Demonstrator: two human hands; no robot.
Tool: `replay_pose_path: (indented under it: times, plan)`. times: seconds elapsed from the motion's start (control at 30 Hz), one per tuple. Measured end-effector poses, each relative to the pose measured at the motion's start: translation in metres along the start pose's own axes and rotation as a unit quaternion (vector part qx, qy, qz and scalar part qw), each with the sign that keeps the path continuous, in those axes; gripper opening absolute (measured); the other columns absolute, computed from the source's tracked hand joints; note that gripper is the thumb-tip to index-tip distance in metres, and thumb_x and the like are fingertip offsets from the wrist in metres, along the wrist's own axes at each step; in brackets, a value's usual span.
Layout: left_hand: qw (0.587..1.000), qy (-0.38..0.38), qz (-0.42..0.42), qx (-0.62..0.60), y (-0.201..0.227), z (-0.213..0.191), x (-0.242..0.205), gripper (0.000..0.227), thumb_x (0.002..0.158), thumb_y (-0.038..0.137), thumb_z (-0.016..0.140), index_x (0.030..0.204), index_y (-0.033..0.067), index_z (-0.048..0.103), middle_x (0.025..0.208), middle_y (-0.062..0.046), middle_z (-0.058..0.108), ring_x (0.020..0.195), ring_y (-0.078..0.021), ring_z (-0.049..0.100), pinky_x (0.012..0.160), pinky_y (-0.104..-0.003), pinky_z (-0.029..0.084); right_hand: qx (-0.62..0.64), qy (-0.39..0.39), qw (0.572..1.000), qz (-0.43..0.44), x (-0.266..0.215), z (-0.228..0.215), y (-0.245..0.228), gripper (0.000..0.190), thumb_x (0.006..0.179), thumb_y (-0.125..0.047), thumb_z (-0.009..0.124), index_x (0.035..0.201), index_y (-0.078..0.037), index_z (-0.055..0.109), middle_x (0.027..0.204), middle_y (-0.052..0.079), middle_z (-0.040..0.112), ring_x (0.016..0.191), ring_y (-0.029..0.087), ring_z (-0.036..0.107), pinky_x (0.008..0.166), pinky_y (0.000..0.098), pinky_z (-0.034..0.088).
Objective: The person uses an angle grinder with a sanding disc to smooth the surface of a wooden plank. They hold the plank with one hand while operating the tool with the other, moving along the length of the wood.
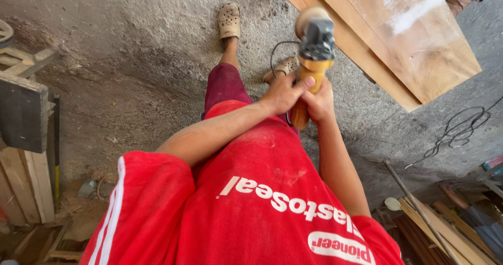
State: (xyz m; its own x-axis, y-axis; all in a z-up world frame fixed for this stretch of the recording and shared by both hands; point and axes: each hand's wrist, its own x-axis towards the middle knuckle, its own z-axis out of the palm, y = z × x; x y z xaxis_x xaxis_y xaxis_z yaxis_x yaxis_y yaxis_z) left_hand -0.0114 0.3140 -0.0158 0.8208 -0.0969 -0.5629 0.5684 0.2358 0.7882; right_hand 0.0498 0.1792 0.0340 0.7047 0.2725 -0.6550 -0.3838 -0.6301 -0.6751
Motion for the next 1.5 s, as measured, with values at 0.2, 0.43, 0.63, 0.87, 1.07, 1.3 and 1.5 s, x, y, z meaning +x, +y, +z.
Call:
replay_pose_path:
  times: [0.2, 0.43, 0.63, 0.87, 1.07, 1.3, 1.5]
  plan:
    - [0.972, 0.003, -0.003, -0.234, 0.005, -0.079, 0.000, 0.072, 0.100, 0.058, 0.057, 0.132, -0.0060, 0.062, 0.123, -0.018, 0.071, 0.112, -0.0206, 0.068, 0.100, -0.033, 0.053, -0.066, -0.039, 0.997, -0.009, 0.049, 0.053, -0.056, 0.053, 0.080, -0.039, 0.078, 0.117, -0.003, 0.065, 0.098, 0.011, 0.076, 0.087, 0.019, 0.075, 0.078, 0.0359, 0.061]
    - [0.979, -0.004, -0.015, -0.203, 0.011, -0.072, -0.001, 0.067, 0.100, 0.056, 0.056, 0.128, -0.0049, 0.065, 0.118, -0.017, 0.074, 0.109, -0.0222, 0.070, 0.097, -0.034, 0.055, -0.078, -0.012, 0.997, 0.009, 0.036, 0.046, -0.062, 0.052, 0.080, -0.039, 0.078, 0.116, -0.004, 0.065, 0.097, 0.013, 0.076, 0.084, 0.020, 0.076, 0.076, 0.0362, 0.061]
    - [1.000, 0.002, -0.029, 0.002, 0.009, -0.013, -0.001, 0.067, 0.098, 0.059, 0.054, 0.127, 0.0002, 0.067, 0.112, -0.020, 0.077, 0.105, -0.0297, 0.073, 0.094, -0.039, 0.054, 0.044, 0.000, 0.999, 0.018, -0.001, 0.011, -0.024, 0.048, 0.084, -0.032, 0.076, 0.119, -0.001, 0.066, 0.105, 0.011, 0.073, 0.093, 0.018, 0.070, 0.083, 0.0343, 0.058]
    - [0.991, 0.015, -0.015, -0.130, 0.009, -0.081, 0.000, 0.075, 0.097, 0.063, 0.052, 0.128, -0.0040, 0.067, 0.114, -0.018, 0.077, 0.105, -0.0261, 0.073, 0.091, -0.038, 0.057, -0.051, -0.039, 0.998, -0.004, 0.043, 0.053, -0.060, 0.051, 0.082, -0.037, 0.077, 0.117, -0.002, 0.065, 0.099, 0.010, 0.075, 0.086, 0.018, 0.074, 0.077, 0.0348, 0.061]
    - [0.971, 0.033, -0.013, -0.235, 0.024, -0.141, -0.003, 0.078, 0.096, 0.065, 0.055, 0.130, -0.0036, 0.064, 0.120, -0.017, 0.072, 0.113, -0.0260, 0.071, 0.097, -0.040, 0.059, -0.087, -0.074, 0.993, -0.017, 0.076, 0.091, -0.097, 0.057, 0.080, -0.042, 0.079, 0.118, -0.002, 0.063, 0.097, 0.010, 0.076, 0.086, 0.019, 0.075, 0.076, 0.0360, 0.062]
    - [0.997, 0.027, -0.013, -0.068, 0.018, -0.067, 0.001, 0.083, 0.092, 0.071, 0.046, 0.128, -0.0003, 0.066, 0.110, -0.019, 0.077, 0.101, -0.0276, 0.075, 0.090, -0.038, 0.057, -0.058, -0.055, 0.997, -0.002, 0.037, 0.037, -0.067, 0.053, 0.082, -0.039, 0.077, 0.119, -0.003, 0.065, 0.106, 0.009, 0.075, 0.093, 0.018, 0.073, 0.084, 0.0352, 0.060]
    - [0.998, 0.026, -0.008, -0.048, 0.013, -0.053, -0.004, 0.079, 0.096, 0.069, 0.047, 0.128, -0.0009, 0.065, 0.114, -0.023, 0.076, 0.106, -0.0308, 0.074, 0.094, -0.038, 0.056, -0.028, -0.060, 0.998, -0.003, 0.027, 0.030, -0.053, 0.053, 0.082, -0.036, 0.077, 0.120, -0.001, 0.065, 0.106, 0.010, 0.074, 0.095, 0.018, 0.071, 0.085, 0.0348, 0.058]
